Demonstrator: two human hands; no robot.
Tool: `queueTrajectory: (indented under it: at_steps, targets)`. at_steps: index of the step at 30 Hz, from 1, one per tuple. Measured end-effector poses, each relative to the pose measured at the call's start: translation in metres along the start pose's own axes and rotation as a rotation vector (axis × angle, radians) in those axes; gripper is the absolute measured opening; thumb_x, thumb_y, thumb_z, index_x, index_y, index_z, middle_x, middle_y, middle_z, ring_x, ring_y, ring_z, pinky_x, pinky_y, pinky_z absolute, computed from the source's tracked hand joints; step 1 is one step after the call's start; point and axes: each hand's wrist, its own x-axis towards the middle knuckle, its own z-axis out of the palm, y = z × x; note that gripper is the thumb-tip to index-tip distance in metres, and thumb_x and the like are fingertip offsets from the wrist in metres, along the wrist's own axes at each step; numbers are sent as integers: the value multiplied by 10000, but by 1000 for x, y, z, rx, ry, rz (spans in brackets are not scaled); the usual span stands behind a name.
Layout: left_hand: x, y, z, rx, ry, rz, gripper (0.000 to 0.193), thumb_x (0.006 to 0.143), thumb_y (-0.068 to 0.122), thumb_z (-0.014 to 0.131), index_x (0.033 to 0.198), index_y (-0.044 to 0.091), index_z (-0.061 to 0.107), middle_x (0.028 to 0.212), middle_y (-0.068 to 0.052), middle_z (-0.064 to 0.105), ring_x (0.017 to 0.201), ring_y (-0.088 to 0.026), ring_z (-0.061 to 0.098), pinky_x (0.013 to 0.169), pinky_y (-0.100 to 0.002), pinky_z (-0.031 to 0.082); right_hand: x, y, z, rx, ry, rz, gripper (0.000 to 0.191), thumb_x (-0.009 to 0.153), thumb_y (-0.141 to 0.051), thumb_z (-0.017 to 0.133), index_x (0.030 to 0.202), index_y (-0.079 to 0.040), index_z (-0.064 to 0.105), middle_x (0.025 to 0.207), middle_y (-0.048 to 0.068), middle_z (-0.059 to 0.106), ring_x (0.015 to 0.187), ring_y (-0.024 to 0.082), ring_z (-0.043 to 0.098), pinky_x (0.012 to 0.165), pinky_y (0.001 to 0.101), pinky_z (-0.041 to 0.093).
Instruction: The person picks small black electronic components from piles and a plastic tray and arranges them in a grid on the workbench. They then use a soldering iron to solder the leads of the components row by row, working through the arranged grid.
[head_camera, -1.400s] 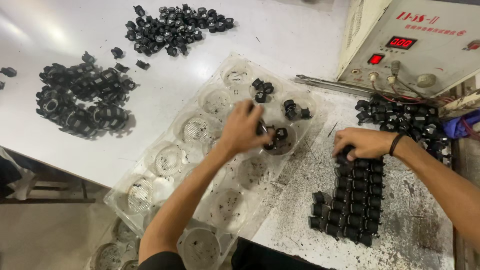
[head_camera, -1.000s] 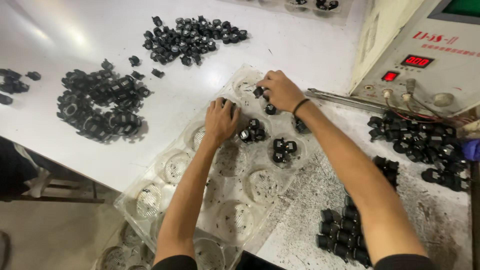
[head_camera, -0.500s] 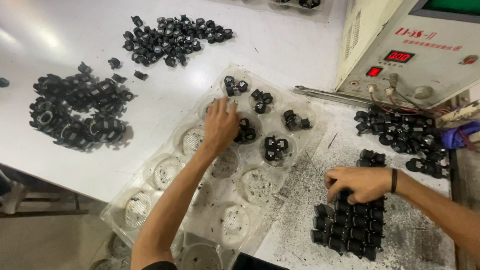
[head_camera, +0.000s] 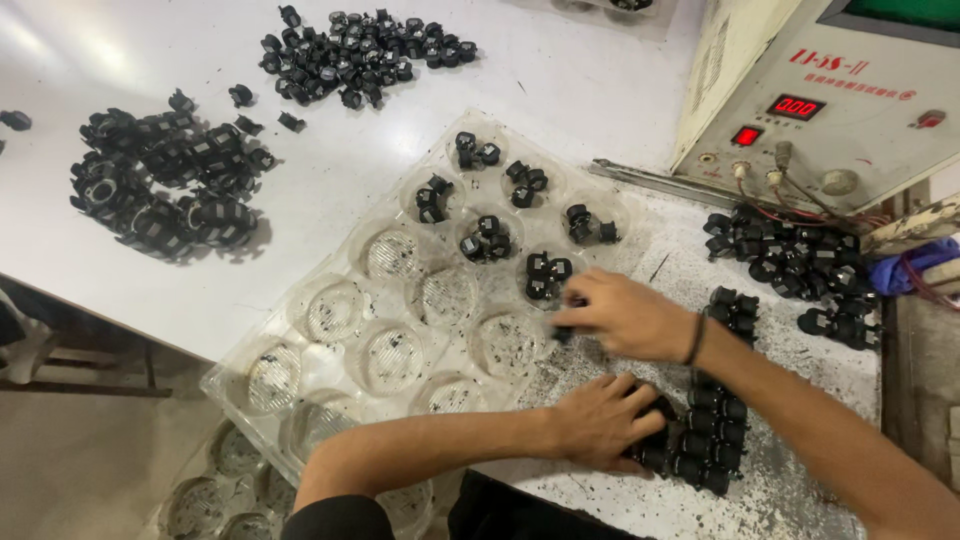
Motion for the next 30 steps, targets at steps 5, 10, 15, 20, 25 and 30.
queueTrajectory:
  at_steps: [5, 10, 15, 20, 25, 30]
  targets:
    - [-1, -7, -4, -5, -99, -2, 735, 807, 684, 649, 1259, 106, 600, 1311, -184, 574, 1229, -452, 540, 876, -535, 561, 37, -28, 17, 14, 288, -262, 440, 708, 50, 641, 1105, -108, 749, 1226, 130, 654, 1170, 305, 614, 935, 379, 547]
    - [-13, -20, -38, -58, -175, -145, 775, 767, 634, 706, 1270, 54, 603, 1287, -203, 560, 1139, -376, 543, 745, -488, 577, -40, 43, -24, -115, -374, 347, 449, 787, 53, 610, 1085, -230, 791, 1159, -10, 662, 1171, 196, 598, 1010, 348, 516]
    - [-75, -83, -86, 101, 208, -497, 630, 791, 496, 735, 1204, 37, 605, 1104, -143, 563, 1049, -294, 504, 828, -436, 536, -107, 69, -20, 104, -586, 417, 535, 756, 10, 679, 1198, -275, 780, 1287, -39, 588, 1250, 174, 507, 1106, 356, 399]
    - [-123, -121, -93, 333, 318, -695, 549, 846, 502, 735, 1108, 32, 627, 1194, -182, 576, 1163, -356, 519, 915, -529, 498, -112, 73, -15, 95, -633, 456, 562, 780, -32, 713, 1260, -322, 763, 1356, -44, 537, 1302, 171, 456, 1130, 366, 349]
    - [-87, -90, -84, 339, 336, -532, 646, 854, 516, 758, 1249, 28, 607, 1351, -222, 536, 1266, -404, 512, 1014, -563, 478, -115, 75, -17, 12, -602, 421, 531, 728, -106, 765, 1214, -321, 761, 1298, -51, 550, 1313, 163, 461, 1131, 381, 365]
    - [2, 7, -40, -158, 41, -147, 877, 722, 563, 817, 1366, 54, 509, 1406, -301, 467, 1293, -463, 468, 988, -557, 469, -127, 75, -20, -77, -591, 487, 503, 692, -230, 863, 1174, -329, 759, 1284, -49, 535, 1305, 167, 427, 1154, 519, 211]
